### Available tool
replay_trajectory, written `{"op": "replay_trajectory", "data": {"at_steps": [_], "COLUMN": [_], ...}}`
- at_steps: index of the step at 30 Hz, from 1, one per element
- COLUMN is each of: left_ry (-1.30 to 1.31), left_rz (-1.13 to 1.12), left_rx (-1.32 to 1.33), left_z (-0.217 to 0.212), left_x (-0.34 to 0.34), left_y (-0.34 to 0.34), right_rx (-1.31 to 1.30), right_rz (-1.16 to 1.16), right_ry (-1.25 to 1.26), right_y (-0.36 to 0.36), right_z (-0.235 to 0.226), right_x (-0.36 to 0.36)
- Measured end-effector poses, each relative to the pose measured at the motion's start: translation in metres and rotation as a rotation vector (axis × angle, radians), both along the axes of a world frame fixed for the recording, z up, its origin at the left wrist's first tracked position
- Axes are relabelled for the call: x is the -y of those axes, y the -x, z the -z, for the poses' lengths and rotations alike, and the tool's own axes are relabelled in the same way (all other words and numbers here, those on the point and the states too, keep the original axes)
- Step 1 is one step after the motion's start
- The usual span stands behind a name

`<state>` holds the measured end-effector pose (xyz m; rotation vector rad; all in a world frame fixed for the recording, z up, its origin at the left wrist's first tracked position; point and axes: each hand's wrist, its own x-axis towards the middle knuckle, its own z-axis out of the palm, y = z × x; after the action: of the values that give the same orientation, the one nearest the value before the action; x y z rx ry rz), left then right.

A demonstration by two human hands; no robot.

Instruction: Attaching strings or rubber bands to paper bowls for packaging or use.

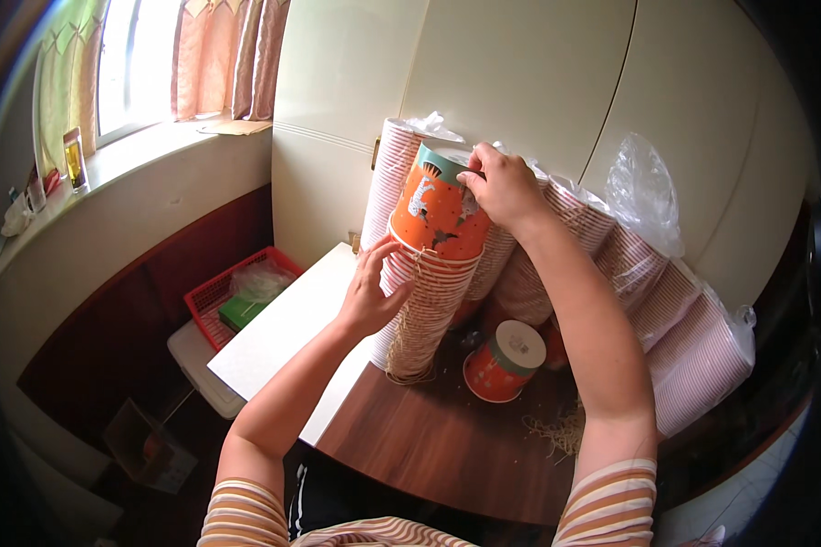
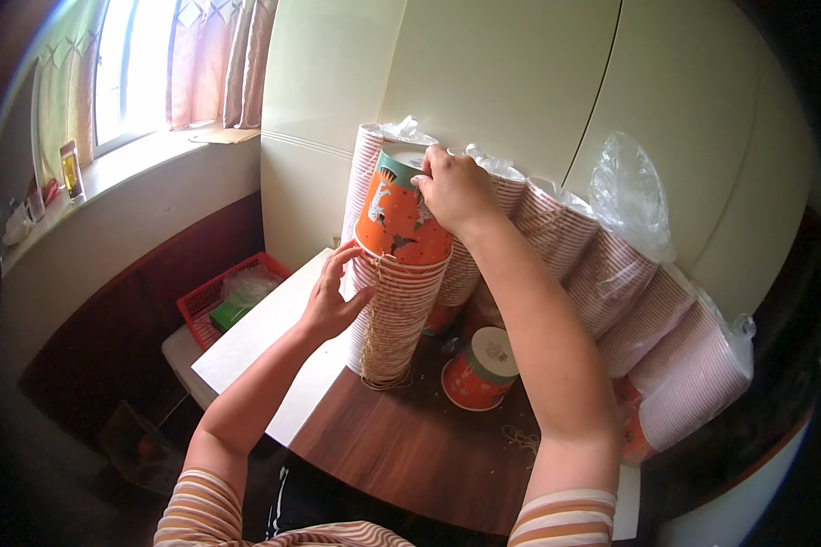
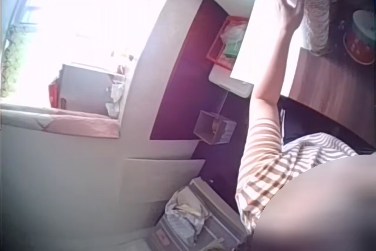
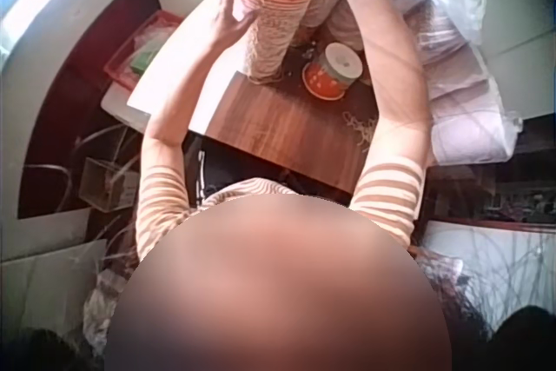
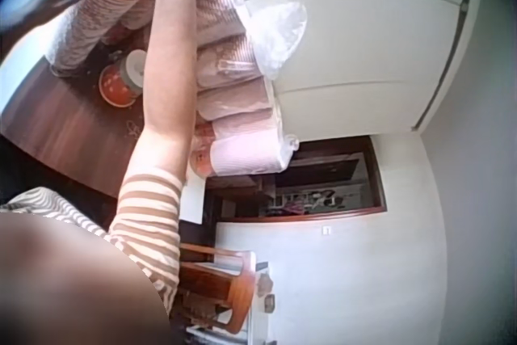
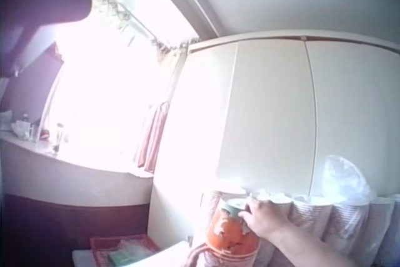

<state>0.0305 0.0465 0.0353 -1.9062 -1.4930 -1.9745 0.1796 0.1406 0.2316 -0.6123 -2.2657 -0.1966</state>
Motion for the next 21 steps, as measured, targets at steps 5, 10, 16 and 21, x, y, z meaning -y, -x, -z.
{"op": "replay_trajectory", "data": {"at_steps": [5, 10, 16, 21], "left_ry": [-0.003, -0.009, -0.003, 0.041], "left_rz": [-0.005, -0.011, -0.018, -0.037], "left_rx": [-0.019, -0.031, -0.028, -0.014], "left_z": [0.002, 0.004, 0.006, 0.016], "left_x": [-0.001, 0.000, 0.004, 0.021], "left_y": [-0.001, 0.000, 0.000, -0.007], "right_rx": [0.000, 0.001, 0.027, -0.178], "right_rz": [-0.013, 0.021, 0.064, -0.100], "right_ry": [-0.024, -0.060, -0.071, -0.227], "right_y": [0.000, 0.002, 0.003, -0.019], "right_z": [0.003, 0.010, 0.017, 0.040], "right_x": [0.002, 0.005, 0.012, 0.014]}}
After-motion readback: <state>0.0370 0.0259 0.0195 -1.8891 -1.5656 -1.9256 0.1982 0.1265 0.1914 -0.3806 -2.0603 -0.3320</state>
